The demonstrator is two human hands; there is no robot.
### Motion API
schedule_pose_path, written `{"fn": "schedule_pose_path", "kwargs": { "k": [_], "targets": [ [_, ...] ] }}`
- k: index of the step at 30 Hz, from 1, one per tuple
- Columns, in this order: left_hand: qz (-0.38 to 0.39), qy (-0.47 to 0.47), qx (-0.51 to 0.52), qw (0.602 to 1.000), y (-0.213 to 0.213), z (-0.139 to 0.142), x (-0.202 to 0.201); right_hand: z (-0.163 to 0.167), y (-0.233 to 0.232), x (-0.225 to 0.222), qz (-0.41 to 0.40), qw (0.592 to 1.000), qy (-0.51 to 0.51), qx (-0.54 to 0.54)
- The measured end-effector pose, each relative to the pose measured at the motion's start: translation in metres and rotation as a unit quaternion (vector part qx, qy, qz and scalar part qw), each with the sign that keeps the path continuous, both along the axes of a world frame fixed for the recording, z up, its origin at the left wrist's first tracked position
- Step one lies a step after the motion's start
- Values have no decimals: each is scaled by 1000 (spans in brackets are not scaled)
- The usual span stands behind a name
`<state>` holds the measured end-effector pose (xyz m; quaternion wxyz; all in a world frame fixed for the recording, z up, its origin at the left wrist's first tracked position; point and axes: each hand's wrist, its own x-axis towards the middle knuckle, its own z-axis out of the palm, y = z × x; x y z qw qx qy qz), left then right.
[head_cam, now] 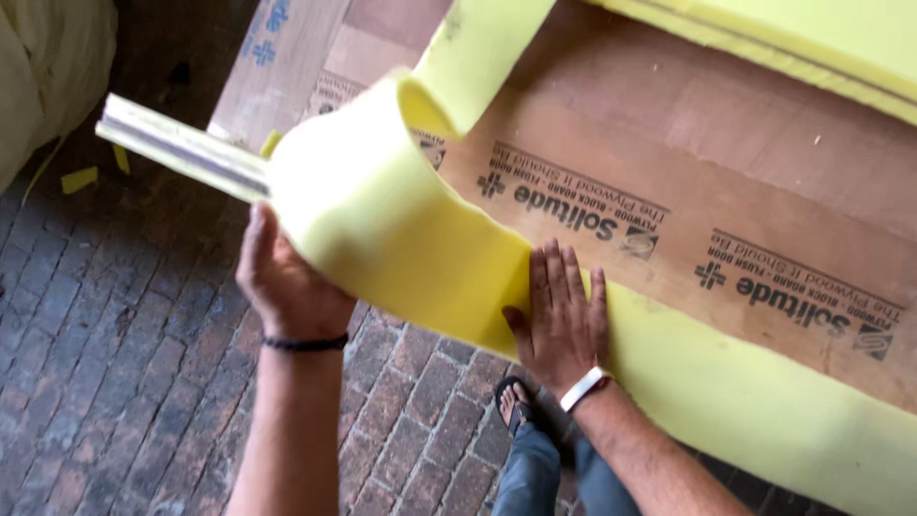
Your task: The person digs through a pile of foam scraps and picks up a yellow foam strip. They brush black adhesive along the edge of a plywood board, press the foam strip onto the glued edge, and then cut the foam with a knife.
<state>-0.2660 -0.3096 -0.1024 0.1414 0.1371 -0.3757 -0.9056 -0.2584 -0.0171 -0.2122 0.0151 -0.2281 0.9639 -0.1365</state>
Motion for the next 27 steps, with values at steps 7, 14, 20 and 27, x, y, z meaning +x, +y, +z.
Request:
{"fn": "schedule_pose_path", "kwargs": {
  "k": [7,14,20,27],
  "targets": [
    [-19,48,-14,999,-62,38,-21,5,10,8,-11,999,-2,-30],
    [10,-25,-36,999,-156,38,-37,9,-9,17,-22,999,-3,-47],
    [37,-52,-23,998,-204,40,-32,5,-58,14,7,998,-16,-60],
    [120,-116,-18,986,-260,25,-24,3,-99,4,-13,999,-19,-29]
  ]
}}
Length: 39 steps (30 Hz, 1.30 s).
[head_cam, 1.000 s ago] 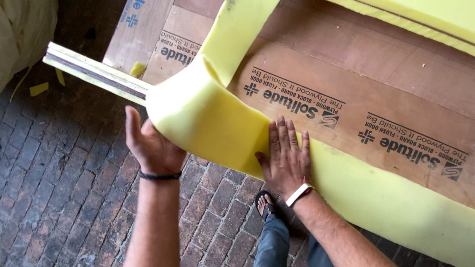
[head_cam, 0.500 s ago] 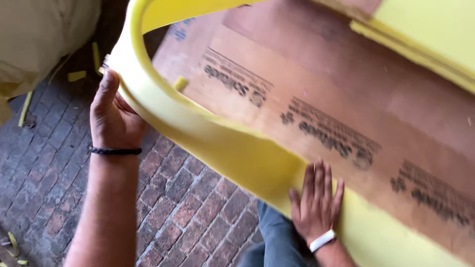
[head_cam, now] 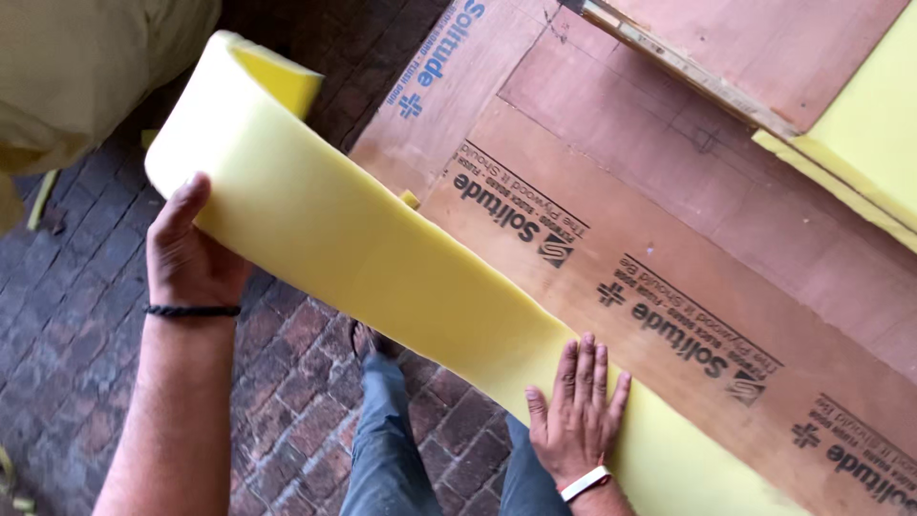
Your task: The person digs through a pile of foam scraps and picks up a yellow foam strip. They brush black adhesive along the edge of a plywood board, press the foam strip onto the glued edge, and then cut the foam with a knife.
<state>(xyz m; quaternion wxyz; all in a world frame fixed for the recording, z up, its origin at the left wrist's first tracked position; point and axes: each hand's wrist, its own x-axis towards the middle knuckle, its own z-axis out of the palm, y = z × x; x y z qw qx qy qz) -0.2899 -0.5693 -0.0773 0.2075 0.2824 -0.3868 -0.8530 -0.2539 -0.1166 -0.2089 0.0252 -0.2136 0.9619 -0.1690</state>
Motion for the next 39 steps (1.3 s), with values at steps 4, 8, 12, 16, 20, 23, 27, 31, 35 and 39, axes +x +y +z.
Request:
{"fn": "schedule_pose_path", "kwargs": {
  "k": [4,8,12,16,20,23,27,31,35,39],
  "targets": [
    [-30,-38,-58,997,-38,-16,-2,3,-39,-5,-33,999,-14,0],
    [-32,-94,-10,995,-67,-59,-14,7,-96,-13,-82,997,-2,-2],
    [-42,-162,-4,986,-90,-105,-7,6,-154,-29,-93,995,-15,25],
    [-71,-176,0,982,-102,-139,-7,-3,-206,-45,-92,995,-27,20],
    [-78,-229,-14,970,-100,-152,-8,-5,-247,-57,-77,996,-17,34],
    [-80,-245,-14,966,-97,-155,-7,3,-280,-66,-59,996,-40,56],
    [-95,-262,2,960,-93,-159,-6,19,-338,-84,-26,988,-97,116],
    [-111,-257,43,959,-95,-161,-4,20,-394,-98,35,985,-119,122],
    [-53,-317,-150,935,-108,-154,5,13,-426,-103,56,987,-96,112],
    [-101,-166,-407,893,-120,-143,5,6,-436,-104,40,993,-75,77]
  ]
}}
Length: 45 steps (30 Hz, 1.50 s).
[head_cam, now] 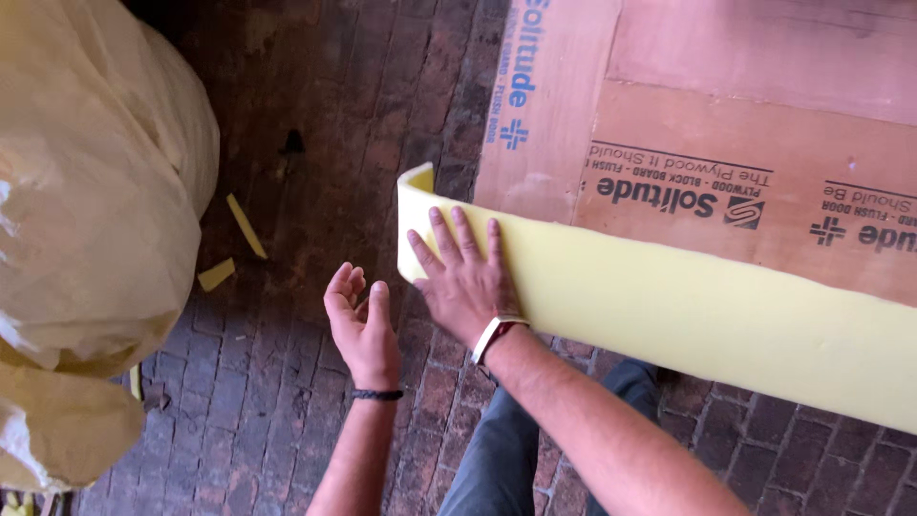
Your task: The person digs through a pile of foam scraps and picks up a yellow foam strip. They brush black adhesive along the edge of a plywood board, press the foam strip onto the glued edge, and then cut the foam with a knife.
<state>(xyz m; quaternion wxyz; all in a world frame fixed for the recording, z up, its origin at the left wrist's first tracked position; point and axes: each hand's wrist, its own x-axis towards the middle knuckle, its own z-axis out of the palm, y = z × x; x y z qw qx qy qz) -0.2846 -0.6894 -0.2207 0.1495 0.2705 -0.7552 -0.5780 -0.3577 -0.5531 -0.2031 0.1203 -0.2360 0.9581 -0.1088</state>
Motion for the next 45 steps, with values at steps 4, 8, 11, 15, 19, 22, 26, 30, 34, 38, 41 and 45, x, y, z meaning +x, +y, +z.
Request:
{"fn": "schedule_pose_path", "kwargs": {
  "k": [4,8,11,15,19,22,26,30,34,38,41,45],
  "targets": [
    [5,-42,76,996,5,0,-17,2,10,6,-21,997,-22,-68],
    [171,-281,290,899,18,2,-20,13,64,19,-84,992,10,-93],
    [163,-272,460,829,27,4,-16,15,139,33,-141,990,25,6],
    [143,-175,448,865,25,4,-31,0,217,42,-210,977,22,-21],
    [144,-157,320,923,21,16,-48,-10,237,37,-211,978,0,6],
    [56,-33,224,972,30,34,-53,-10,238,32,-205,979,-3,8],
    [17,-30,135,990,48,58,-59,-2,245,30,-194,981,9,-22],
    [-10,-53,59,997,62,76,-69,4,249,28,-190,981,14,-29],
    [-27,27,56,998,66,95,-62,7,246,26,-183,982,19,-32],
    [-27,32,48,998,73,119,-47,6,247,28,-180,983,30,-26],
    [-32,65,72,995,81,132,-45,2,252,30,-176,984,27,-17],
    [-74,97,113,986,76,133,-40,0,243,23,-146,989,28,8]
  ]
}}
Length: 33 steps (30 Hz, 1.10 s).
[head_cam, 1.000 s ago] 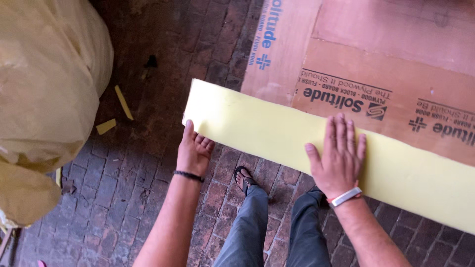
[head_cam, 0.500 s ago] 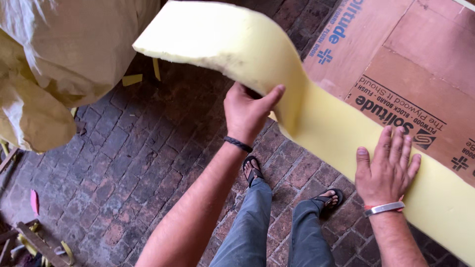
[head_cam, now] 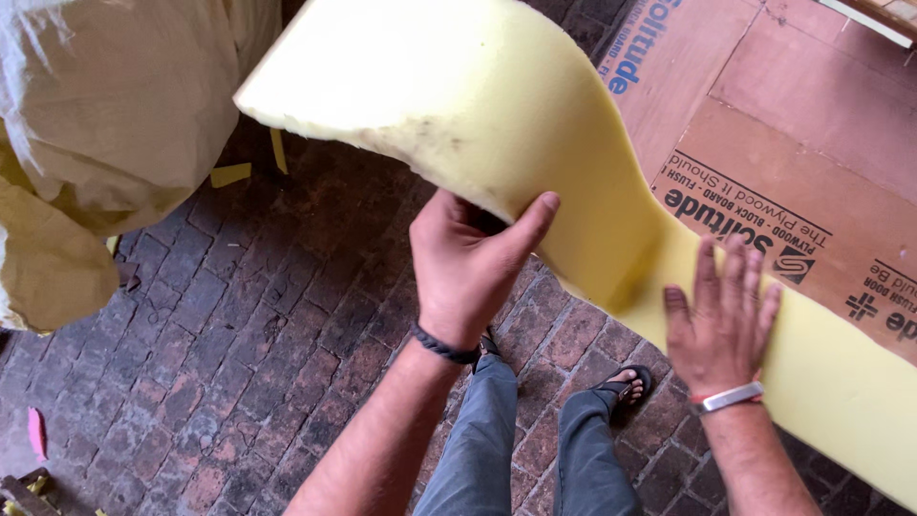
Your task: The person digs through a pile of foam scraps and picks up a yellow foam strip. They brush black adhesive along the edge of a plywood board, press the foam strip onto the glued edge, and then cut the foam with a knife.
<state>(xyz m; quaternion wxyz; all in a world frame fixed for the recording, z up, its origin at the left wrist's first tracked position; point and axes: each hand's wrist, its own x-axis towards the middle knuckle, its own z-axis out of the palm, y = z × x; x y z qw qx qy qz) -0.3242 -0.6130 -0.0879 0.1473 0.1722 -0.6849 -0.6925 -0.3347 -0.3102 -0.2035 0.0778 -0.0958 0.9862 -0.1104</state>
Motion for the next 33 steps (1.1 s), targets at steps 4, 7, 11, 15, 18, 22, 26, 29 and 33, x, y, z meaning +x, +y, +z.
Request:
{"fn": "schedule_pose_path", "kwargs": {
  "k": [4,7,11,15,18,22,26,29,33],
  "targets": [
    [13,6,18,1000,-32,-32,11,3,-47,-11,88,996,20,-8],
    [49,-67,71,994,-60,-69,14,5,-96,-14,115,993,16,13],
    [59,-172,63,981,-81,-110,15,6,-156,-10,169,984,-30,52],
    [177,-288,51,940,-88,-118,21,9,-193,-11,171,984,-24,36],
    [134,-223,-196,945,-75,-110,31,10,-206,-14,159,982,-91,50],
    [-94,-81,-333,935,-41,-110,14,9,-202,-9,157,987,-8,20],
    [-222,-89,-492,837,-24,-119,-27,14,-129,14,44,998,-2,-52],
    [-194,-168,-548,796,-16,-118,-33,21,-19,41,-63,997,17,33],
    [-241,-125,-648,711,56,-124,-33,17,94,70,-207,976,64,27]
  ]
}}
